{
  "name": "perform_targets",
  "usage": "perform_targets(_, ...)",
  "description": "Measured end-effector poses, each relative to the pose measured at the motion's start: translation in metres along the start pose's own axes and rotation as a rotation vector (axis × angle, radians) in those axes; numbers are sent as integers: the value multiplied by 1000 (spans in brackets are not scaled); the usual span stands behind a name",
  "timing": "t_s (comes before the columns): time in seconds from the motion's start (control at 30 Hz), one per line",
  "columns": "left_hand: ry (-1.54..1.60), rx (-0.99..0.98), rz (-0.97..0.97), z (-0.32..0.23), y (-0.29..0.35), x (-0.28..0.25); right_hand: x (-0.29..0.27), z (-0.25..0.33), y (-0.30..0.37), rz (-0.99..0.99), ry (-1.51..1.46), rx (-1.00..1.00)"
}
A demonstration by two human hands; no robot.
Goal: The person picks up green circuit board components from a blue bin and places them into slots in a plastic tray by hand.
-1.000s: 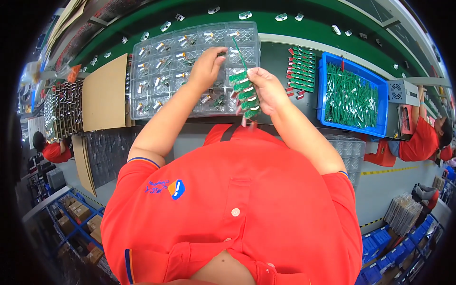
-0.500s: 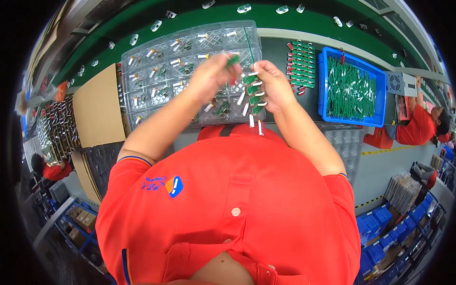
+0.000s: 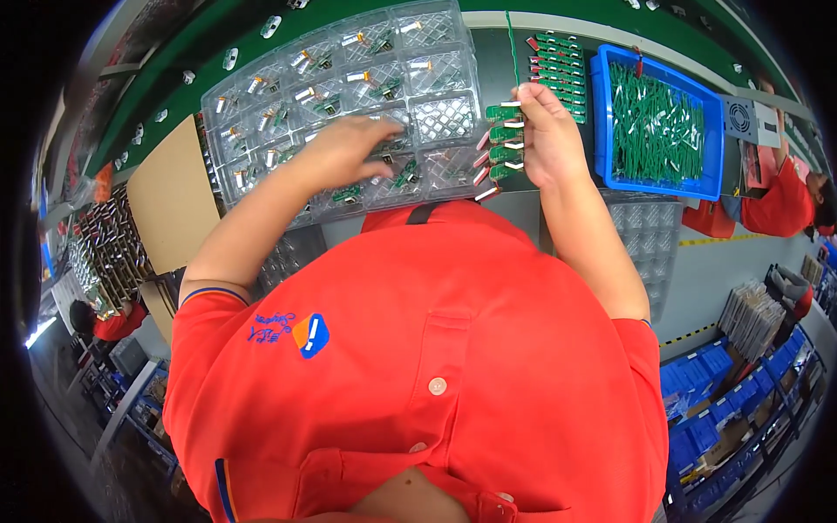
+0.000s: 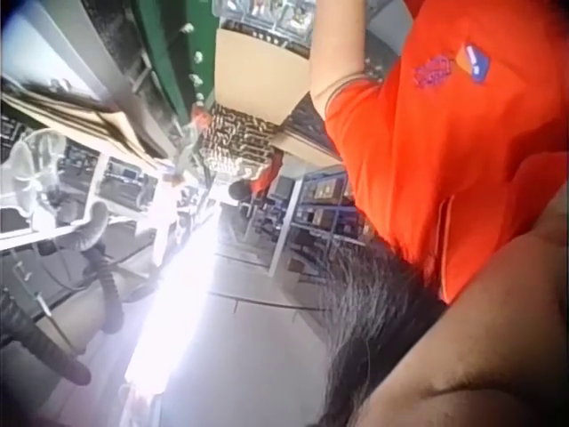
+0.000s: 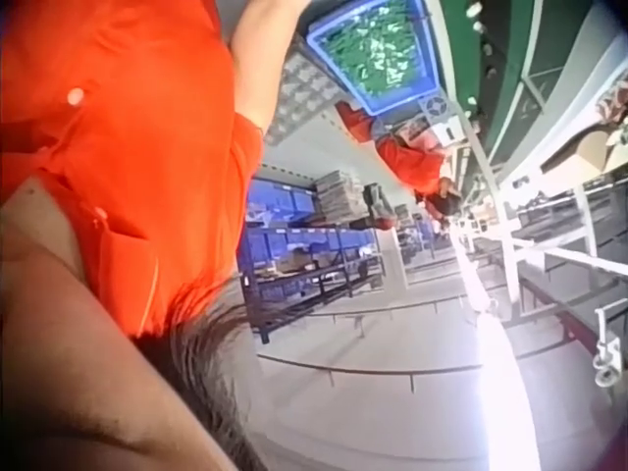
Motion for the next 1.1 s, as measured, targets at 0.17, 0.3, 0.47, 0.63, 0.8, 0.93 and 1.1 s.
perform_targets(0.17, -3, -106, 23, 4, 3, 2, 4, -6, 5, 63, -18, 0)
perform_targets(0.3, -23, 18, -293, -9, -7, -27, 16, -11, 17, 65, 7, -47)
perform_targets(0.47, 769, -352, -373, -52, -23, -12, 35, 4, 40, 44, 188, -336)
perform_targets(0.63, 1107, -393, -402, -62, -38, 8, 29, 16, 44, 71, 218, -464)
perform_targets(0.8, 1481, -444, -145, -71, -26, 43, 11, 4, 38, 221, 53, -197)
perform_targets(0.93, 299, -26, -372, -85, -16, 30, -19, 14, 36, 164, 133, -230)
perform_targets(1.1, 613, -86, -491, -92, -18, 24, -27, 18, 44, 23, 197, -382)
Point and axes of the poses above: each hand's wrist, its own y-axis away from the middle knuckle, its own x-axis out of the palm, z = x × y, the point moved 10 cm from there along -y, towards the middle knuckle, and after that the axes turned 14 degrees about -z, right-handed, at the moved point
